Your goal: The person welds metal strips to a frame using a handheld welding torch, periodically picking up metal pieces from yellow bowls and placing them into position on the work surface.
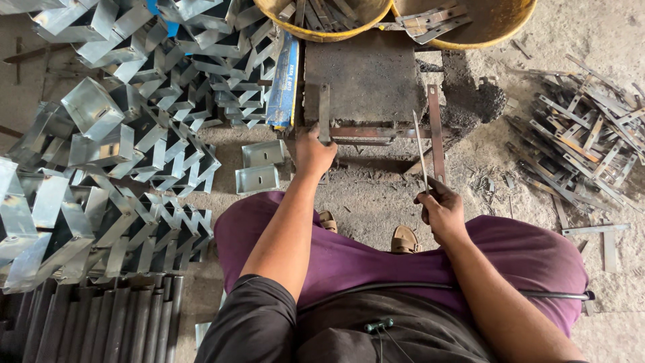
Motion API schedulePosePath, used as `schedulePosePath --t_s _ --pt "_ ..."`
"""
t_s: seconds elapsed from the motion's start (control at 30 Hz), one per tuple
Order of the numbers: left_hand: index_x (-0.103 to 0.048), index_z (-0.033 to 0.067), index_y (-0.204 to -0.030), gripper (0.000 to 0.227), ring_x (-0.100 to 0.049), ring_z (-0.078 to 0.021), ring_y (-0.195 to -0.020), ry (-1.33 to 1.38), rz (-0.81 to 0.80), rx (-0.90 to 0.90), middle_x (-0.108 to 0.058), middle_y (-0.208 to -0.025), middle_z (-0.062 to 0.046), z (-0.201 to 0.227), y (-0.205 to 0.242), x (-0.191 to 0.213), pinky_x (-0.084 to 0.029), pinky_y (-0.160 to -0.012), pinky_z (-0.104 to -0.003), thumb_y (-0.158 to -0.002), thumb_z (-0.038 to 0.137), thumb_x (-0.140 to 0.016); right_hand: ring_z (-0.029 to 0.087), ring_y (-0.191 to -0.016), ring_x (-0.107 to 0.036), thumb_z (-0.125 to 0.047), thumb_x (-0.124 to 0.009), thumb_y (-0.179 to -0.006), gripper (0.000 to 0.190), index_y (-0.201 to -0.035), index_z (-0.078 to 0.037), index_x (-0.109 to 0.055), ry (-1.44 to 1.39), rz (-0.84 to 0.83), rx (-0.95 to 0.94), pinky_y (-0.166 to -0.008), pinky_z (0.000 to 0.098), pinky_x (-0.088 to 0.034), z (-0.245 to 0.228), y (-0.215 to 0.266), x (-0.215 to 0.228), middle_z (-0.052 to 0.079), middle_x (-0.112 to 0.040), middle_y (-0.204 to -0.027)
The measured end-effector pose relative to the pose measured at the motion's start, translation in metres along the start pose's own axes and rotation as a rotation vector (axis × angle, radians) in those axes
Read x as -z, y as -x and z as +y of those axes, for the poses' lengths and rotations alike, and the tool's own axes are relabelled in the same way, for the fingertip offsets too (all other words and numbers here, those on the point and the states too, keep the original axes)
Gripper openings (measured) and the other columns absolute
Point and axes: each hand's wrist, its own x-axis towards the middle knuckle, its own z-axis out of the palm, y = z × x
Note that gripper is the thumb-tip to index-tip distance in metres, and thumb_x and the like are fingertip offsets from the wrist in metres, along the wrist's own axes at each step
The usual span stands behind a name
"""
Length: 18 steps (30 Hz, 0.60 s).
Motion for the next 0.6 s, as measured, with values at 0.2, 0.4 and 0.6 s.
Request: schedulePosePath --t_s 0.2,0.4,0.6 --pt "-0.07 -0.0026 -0.125 0.058 -0.067 -0.0379 -0.107 0.026 -0.007 0.024 -0.067 -0.115 -0.025 0.005 -0.0001 0.0044 -0.054 -0.1 -0.041 -0.072 0.019 -0.079 0.004 -0.05 -0.052 0.0 -0.066 -0.091 0.055 -0.144 0.005 -0.055 0.032 0.012 -0.011 -0.041 0.0209 -0.039 0.0007 -0.0011 0.0007 0.008 -0.073 -0.085" --pt "-0.066 -0.0037 -0.129 0.061 -0.068 -0.0325 -0.107 0.057 -0.072 0.112 -0.064 -0.121 -0.022 0.0066 0.0 0.0058 -0.055 -0.099 -0.037 -0.073 0.018 -0.078 0.004 -0.049 -0.052 -0.001 -0.065 -0.091 0.055 -0.145 0.004 -0.053 0.052 0.017 -0.038 -0.041 0.0207 -0.04 -0.0026 0.0 0.0006 0.009 -0.073 -0.085" --pt "-0.066 -0.006 -0.129 0.061 -0.067 -0.0326 -0.109 0.008 -0.064 0.056 -0.065 -0.121 -0.023 0.006 0.0 0.0075 -0.052 -0.104 -0.038 -0.075 0.019 -0.08 0.003 -0.049 -0.052 -0.003 -0.068 -0.09 0.056 -0.144 0.003 -0.054 0.048 0.023 -0.037 -0.041 0.0212 -0.04 -0.0009 -0.0009 0.0004 0.007 -0.072 -0.084"
